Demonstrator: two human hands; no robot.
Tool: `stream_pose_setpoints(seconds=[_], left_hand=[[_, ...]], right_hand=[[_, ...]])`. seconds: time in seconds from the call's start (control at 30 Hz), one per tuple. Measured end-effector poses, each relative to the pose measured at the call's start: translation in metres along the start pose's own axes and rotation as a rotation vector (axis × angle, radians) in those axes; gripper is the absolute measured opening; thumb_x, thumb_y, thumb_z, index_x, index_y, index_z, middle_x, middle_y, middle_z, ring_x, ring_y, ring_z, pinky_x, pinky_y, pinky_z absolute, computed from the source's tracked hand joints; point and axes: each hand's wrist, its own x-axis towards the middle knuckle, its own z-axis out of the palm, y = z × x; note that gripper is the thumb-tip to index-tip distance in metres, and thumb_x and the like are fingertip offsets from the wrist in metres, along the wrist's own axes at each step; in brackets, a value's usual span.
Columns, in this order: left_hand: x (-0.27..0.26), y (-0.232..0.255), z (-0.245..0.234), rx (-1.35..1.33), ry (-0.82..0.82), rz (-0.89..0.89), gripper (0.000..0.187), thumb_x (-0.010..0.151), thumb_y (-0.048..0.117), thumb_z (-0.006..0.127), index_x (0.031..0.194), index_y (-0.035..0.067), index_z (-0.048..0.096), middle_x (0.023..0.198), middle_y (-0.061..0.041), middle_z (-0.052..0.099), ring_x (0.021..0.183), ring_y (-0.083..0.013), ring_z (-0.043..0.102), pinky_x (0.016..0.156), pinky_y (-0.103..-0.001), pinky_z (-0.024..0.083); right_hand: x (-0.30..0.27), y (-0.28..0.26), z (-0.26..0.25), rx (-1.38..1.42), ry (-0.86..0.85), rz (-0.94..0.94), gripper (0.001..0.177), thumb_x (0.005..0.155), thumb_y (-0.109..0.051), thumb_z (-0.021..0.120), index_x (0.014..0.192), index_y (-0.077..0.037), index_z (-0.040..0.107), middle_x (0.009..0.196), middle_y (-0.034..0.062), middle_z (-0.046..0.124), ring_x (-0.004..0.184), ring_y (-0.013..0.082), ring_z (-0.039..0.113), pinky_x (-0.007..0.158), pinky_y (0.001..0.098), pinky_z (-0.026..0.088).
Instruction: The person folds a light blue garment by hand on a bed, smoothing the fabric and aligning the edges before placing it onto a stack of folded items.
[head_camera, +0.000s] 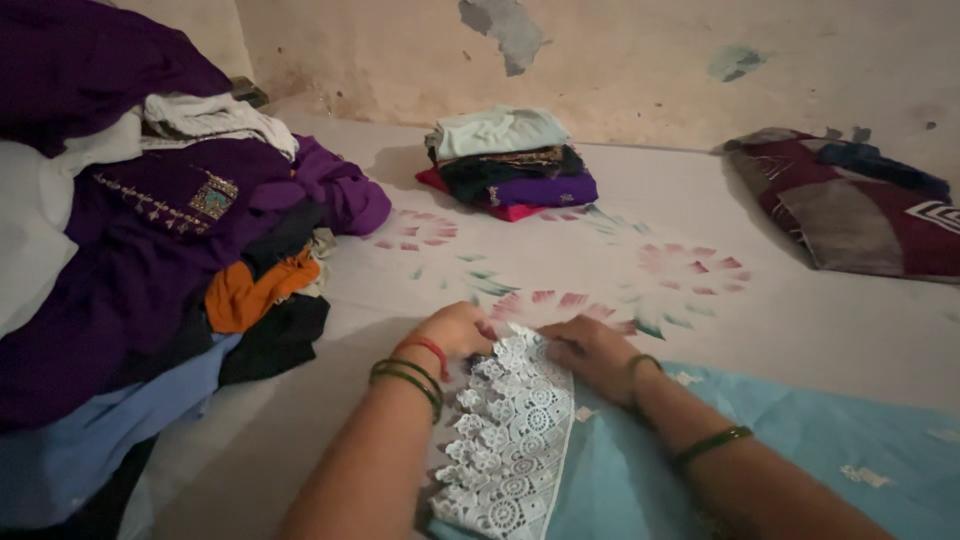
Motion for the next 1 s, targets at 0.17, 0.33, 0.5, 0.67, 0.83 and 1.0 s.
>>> stream_pose_setpoints(seconds=[0.17, 0.33, 0.5, 0.67, 0.83, 1.0], left_hand=[[0.005, -0.017, 0.021, 0.181, 0.337, 0.349, 0.03, 0.081, 0.023, 0.078, 0.104, 0.005, 0.073, 0.103, -0.018, 0.077, 0.094, -0.0316, 0.072, 0.086, -0.04, 0.055], [-0.074, -0.015, 0.02, -0.078, 0.429, 0.408, 0.034, 0.089, 0.029, 0.072, 0.108, 0.001, 0.066, 0.105, -0.02, 0.074, 0.099, -0.0339, 0.072, 0.088, -0.041, 0.056], [-0.184, 0.009, 0.053, 0.075, 0.597, 0.74, 0.031, 0.09, 0.025, 0.07, 0.115, 0.006, 0.07, 0.112, -0.015, 0.071, 0.11, -0.0355, 0.064, 0.095, -0.045, 0.05], [-0.261, 0.008, 0.087, 0.3, 0.379, 0.925, 0.037, 0.082, 0.025, 0.077, 0.112, 0.006, 0.067, 0.115, -0.012, 0.069, 0.112, -0.0322, 0.063, 0.095, -0.043, 0.049], [-0.271, 0.001, 0.093, 0.435, 0.428, 0.889, 0.032, 0.081, 0.018, 0.074, 0.112, 0.01, 0.067, 0.116, -0.005, 0.07, 0.113, -0.0271, 0.063, 0.096, -0.042, 0.048], [-0.284, 0.013, 0.089, 0.612, 0.417, 0.791, 0.021, 0.082, 0.026, 0.075, 0.095, 0.011, 0.068, 0.103, -0.006, 0.069, 0.109, -0.0262, 0.062, 0.102, -0.045, 0.043]], right_hand=[[-0.003, -0.012, 0.001, -0.232, 0.107, -0.103, 0.051, 0.085, -0.027, 0.073, 0.132, -0.008, 0.064, 0.126, 0.0166, 0.065, 0.119, 0.0346, 0.058, 0.101, 0.0435, 0.046], [-0.048, -0.077, -0.041, -0.004, 0.203, 0.034, 0.049, 0.088, -0.022, 0.069, 0.134, -0.01, 0.06, 0.135, 0.0127, 0.058, 0.119, 0.0299, 0.062, 0.1, 0.0394, 0.05], [-0.128, -0.141, -0.055, 0.032, 0.053, -0.074, 0.036, 0.09, -0.027, 0.071, 0.124, -0.014, 0.069, 0.126, 0.0091, 0.067, 0.119, 0.0279, 0.065, 0.101, 0.0386, 0.05], [-0.186, -0.165, -0.045, -0.191, 0.034, -0.273, 0.058, 0.074, -0.03, 0.081, 0.124, -0.009, 0.063, 0.129, 0.0128, 0.062, 0.12, 0.0357, 0.058, 0.098, 0.046, 0.043], [-0.206, -0.156, -0.035, -0.302, 0.15, -0.259, 0.049, 0.077, -0.023, 0.076, 0.122, -0.008, 0.061, 0.133, 0.0128, 0.059, 0.118, 0.037, 0.057, 0.096, 0.0477, 0.044], [-0.217, -0.147, -0.031, -0.267, 0.052, -0.276, 0.024, 0.089, -0.021, 0.066, 0.112, -0.012, 0.069, 0.121, 0.006, 0.07, 0.112, 0.0297, 0.066, 0.095, 0.0435, 0.05]])
